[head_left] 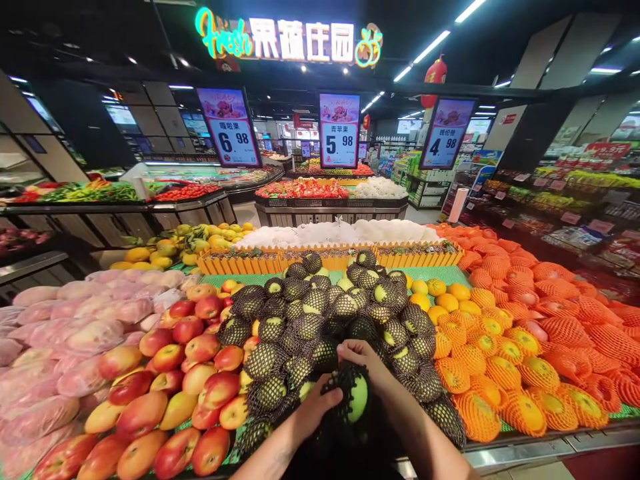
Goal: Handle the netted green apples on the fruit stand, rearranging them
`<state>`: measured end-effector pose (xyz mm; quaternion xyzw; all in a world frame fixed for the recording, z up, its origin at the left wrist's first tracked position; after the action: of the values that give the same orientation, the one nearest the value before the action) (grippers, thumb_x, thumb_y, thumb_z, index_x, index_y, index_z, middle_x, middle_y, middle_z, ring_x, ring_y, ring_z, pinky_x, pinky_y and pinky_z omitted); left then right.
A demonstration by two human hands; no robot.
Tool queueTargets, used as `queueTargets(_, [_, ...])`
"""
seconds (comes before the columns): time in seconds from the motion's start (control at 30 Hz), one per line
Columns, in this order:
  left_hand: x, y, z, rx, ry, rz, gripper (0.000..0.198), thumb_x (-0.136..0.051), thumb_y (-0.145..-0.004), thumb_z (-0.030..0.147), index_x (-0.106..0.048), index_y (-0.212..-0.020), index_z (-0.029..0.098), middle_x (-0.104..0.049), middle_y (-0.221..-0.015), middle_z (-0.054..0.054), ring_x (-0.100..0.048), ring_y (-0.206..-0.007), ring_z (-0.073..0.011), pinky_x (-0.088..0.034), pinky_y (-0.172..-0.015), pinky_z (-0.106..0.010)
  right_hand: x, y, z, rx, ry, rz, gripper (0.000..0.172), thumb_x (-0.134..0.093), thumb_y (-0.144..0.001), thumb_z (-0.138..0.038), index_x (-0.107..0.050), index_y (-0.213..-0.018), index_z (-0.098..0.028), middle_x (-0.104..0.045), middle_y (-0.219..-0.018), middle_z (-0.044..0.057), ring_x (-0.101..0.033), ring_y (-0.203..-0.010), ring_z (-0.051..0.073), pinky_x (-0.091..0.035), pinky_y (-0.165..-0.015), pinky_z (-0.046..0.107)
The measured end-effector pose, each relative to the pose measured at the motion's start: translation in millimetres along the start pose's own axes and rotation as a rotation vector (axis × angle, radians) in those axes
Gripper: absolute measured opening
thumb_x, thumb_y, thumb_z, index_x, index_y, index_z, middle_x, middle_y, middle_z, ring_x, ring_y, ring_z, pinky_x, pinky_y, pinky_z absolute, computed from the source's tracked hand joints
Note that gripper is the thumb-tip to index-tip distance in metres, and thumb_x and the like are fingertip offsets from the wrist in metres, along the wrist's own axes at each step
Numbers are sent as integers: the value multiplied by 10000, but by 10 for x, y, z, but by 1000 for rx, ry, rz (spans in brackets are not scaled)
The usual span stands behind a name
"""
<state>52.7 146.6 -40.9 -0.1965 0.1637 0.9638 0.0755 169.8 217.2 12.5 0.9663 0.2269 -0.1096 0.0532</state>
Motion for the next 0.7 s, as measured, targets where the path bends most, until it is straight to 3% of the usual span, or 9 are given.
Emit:
queueTargets(0.1, [25,-67,32,-27,124,83,615,-865,-590,601,-721,-992,158,-771,-978,-124,-705,-1004,-335,-509,-992,-466,53,128,131,20,-136,63,613,-645,-771,-780,-696,-809,-171,-648,-721,7,-578,-670,149,-459,-666,273])
queueTargets(0.17, [33,-113,94,-29,151,165,602,-847,-628,590,-716,-1028,160,-770,-1014,-111,-700,-1041,-326,-495,-1024,-456,77,250,213,5,-237,47,631,-724,-704,-770,-718,-981,-203,-723,-945,52,-663,-897,230,-500,-853,354])
queueTargets(0.23, [37,-161,181,-48,85,227,562,-817,-665,597,-715,-1023,175,-765,-1036,-94,-684,-1070,-324,-486,-1024,-445,123,358,313,-43,-304,92,673,-922,-552,-597,-704,-1081,-244,-720,-1143,67,-642,-1108,287,-463,-1000,407])
queueTargets(0.3, [33,-206,292,-130,-126,246,466,-775,-712,596,-729,-936,190,-759,-982,-84,-671,-1039,-325,-482,-987,-424,177,430,414,-77,-322,195,758,-1001,-465,-393,-676,-1140,-270,-695,-1244,57,-597,-1217,300,-422,-1076,430])
queueTargets(0.4, [-14,-233,437,-314,-662,253,351,-699,-804,547,-706,-709,209,-703,-783,-74,-637,-822,-291,-462,-819,-375,172,460,534,-71,-369,249,754,-976,-508,-288,-644,-1185,-264,-714,-1208,51,-612,-1205,312,-439,-1069,464])
queueTargets(0.5, [-53,-193,516,-428,-1005,363,270,-669,-845,492,-733,-792,235,-692,-846,-66,-608,-731,-249,-404,-693,-331,148,454,640,-73,-456,306,716,-952,-535,-291,-634,-1176,-263,-746,-1124,37,-664,-1114,298,-481,-1019,449])
queueTargets(0.57, [-81,-158,570,-508,-994,411,225,-662,-864,463,-734,-890,251,-698,-939,-62,-632,-796,-243,-415,-710,-314,142,453,688,-97,-505,341,686,-940,-562,-314,-624,-1168,-259,-758,-1085,34,-696,-1029,276,-508,-965,427])
queueTargets(0.7, [-110,-196,624,-577,-785,308,321,-596,-928,492,-643,-773,215,-612,-805,-40,-565,-777,-206,-418,-720,-289,125,450,653,-120,-578,298,618,-936,-559,-251,-637,-1100,-232,-767,-962,18,-718,-885,241,-530,-848,372])
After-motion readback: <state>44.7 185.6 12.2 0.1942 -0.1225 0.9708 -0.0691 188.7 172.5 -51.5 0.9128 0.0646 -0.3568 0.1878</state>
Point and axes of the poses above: each hand's wrist, its own y-axis away from the middle knuckle, its own x-axis out of the back of the hand, z = x × y, the point moved 5 cm from there along -y, towards the middle knuckle
